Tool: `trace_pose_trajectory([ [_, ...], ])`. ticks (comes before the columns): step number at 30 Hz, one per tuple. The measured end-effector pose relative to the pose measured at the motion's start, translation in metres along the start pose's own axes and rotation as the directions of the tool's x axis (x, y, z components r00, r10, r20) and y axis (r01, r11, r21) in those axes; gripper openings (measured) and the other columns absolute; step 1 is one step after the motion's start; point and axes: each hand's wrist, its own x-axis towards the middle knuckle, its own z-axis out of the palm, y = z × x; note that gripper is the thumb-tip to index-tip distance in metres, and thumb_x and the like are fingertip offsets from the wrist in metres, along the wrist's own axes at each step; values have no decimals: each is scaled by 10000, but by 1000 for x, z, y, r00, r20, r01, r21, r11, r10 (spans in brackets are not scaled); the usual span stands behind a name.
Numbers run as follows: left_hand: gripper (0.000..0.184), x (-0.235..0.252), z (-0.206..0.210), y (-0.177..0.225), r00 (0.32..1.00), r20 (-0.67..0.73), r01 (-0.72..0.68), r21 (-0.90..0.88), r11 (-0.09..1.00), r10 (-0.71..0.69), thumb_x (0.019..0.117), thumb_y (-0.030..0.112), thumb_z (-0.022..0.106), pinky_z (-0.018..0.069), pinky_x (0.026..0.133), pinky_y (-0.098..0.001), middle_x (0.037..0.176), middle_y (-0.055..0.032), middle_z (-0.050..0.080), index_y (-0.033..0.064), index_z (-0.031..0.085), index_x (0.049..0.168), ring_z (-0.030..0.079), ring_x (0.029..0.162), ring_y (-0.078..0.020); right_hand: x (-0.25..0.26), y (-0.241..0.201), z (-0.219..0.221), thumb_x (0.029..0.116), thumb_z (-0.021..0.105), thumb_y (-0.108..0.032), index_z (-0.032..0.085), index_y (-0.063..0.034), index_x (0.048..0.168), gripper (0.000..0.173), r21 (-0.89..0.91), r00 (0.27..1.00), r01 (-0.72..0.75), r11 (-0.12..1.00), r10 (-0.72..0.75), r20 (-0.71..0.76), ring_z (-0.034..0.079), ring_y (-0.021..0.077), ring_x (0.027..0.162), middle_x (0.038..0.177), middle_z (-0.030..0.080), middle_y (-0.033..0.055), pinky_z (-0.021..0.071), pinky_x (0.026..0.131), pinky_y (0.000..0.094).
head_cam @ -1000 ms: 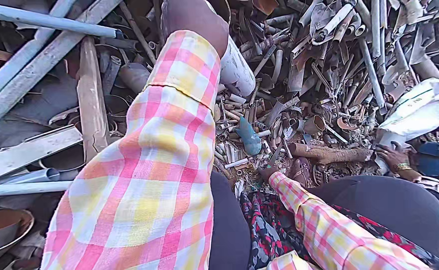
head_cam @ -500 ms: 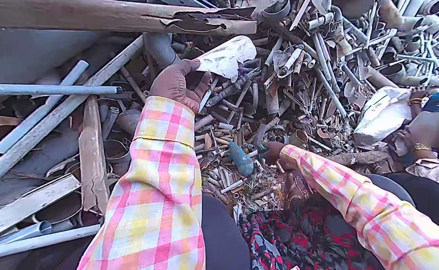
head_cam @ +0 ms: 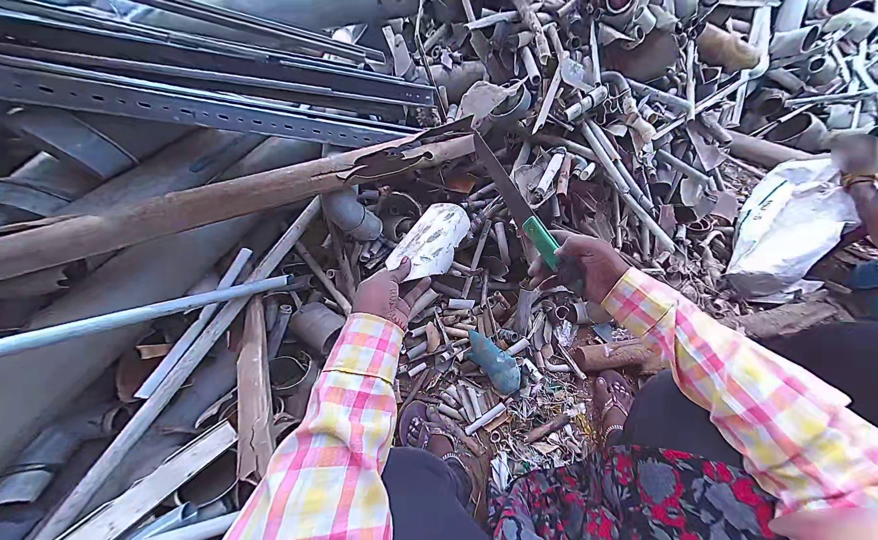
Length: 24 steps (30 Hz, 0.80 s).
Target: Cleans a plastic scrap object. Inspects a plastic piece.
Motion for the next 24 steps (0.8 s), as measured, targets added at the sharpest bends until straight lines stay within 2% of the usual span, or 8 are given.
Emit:
trace_pose_trajectory([
  [2, 387, -1, 10, -8, 1000, 15, 8, 45, 999, -8, 1050, 129, 573, 593, 827, -359, 1275, -176, 588, -3, 475, 1401, 675, 1015, -230, -9, 9, 31, 1017, 376, -103, 559, -37, 1275, 323, -117, 995, -59, 991, 50, -82, 547, 121, 543, 740, 579, 56, 475, 490, 254],
  [3, 398, -2, 16, -12, 1000, 15, 17, 53, 998, -18, 1054, 139, 569, 594, 838, -372, 1290, -188, 582, -7, 465, 1410, 676, 1030, -243, -12, 13, 41, 1091, 397, -167, 545, -40, 1225, 237, -238, 994, -84, 968, 64, -88, 483, 104, 529, 730, 509, 29, 426, 479, 238],
  [5, 404, -8, 26, -16, 999, 25, 42, 68, 997, -43, 1064, 121, 543, 595, 847, -387, 1313, -218, 571, -19, 440, 1429, 676, 1051, -269, -9, 25, 48, 1120, 428, -388, 527, -75, 1253, 354, -582, 997, -78, 809, 59, -52, 524, 185, 636, 814, 529, 79, 461, 600, 343],
  [7, 388, -15, 36, -17, 996, 46, 67, 77, 995, -71, 1068, 62, 499, 608, 812, -384, 1292, -233, 563, -23, 407, 1435, 687, 1009, -275, -9, 30, 51, 1122, 385, -436, 442, -121, 1476, 478, -836, 996, -53, 546, 90, -5, 689, 331, 1013, 1137, 684, 181, 539, 892, 529],
  [11, 380, -26, 48, -24, 995, 53, 77, 86, 993, -82, 1050, 2, 463, 623, 757, -403, 1226, -241, 582, -16, 400, 1424, 705, 935, -296, -8, 38, 53, 1143, 319, -333, 351, -64, 1540, 481, -986, 995, -43, 159, 100, -27, 665, 413, 1155, 1332, 605, 228, 542, 920, 577],
  [15, 321, -33, 52, -35, 995, 63, 74, 115, 991, -81, 1060, 20, 470, 619, 776, -402, 1207, -236, 605, -35, 446, 1375, 706, 941, -287, 10, 37, 41, 1140, 286, -344, 324, -63, 1528, 481, -972, 977, -187, 139, 131, -170, 670, 406, 1172, 1237, 668, 226, 539, 936, 572],
  [19, 351, -32, 51, -49, 995, -9, 101, 183, 978, -101, 1054, 10, 477, 600, 810, -408, 1262, -258, 563, -38, 422, 1398, 680, 987, -300, -11, 40, 68, 1075, 376, -103, 276, -45, 1551, 490, -993, 977, -70, 97, 208, -48, 685, 419, 1109, 1191, 656, 237, 558, 871, 573],
  [24, 358, -42, 57, -64, 992, -38, 127, 130, 983, -123, 1064, 37, 480, 608, 794, -403, 1266, -271, 571, -43, 423, 1408, 693, 975, -309, 11, 52, 47, 1093, 376, -204, 275, -46, 1541, 486, -966, 952, -225, 131, 242, -189, 675, 413, 1160, 1238, 665, 240, 544, 916, 583],
])
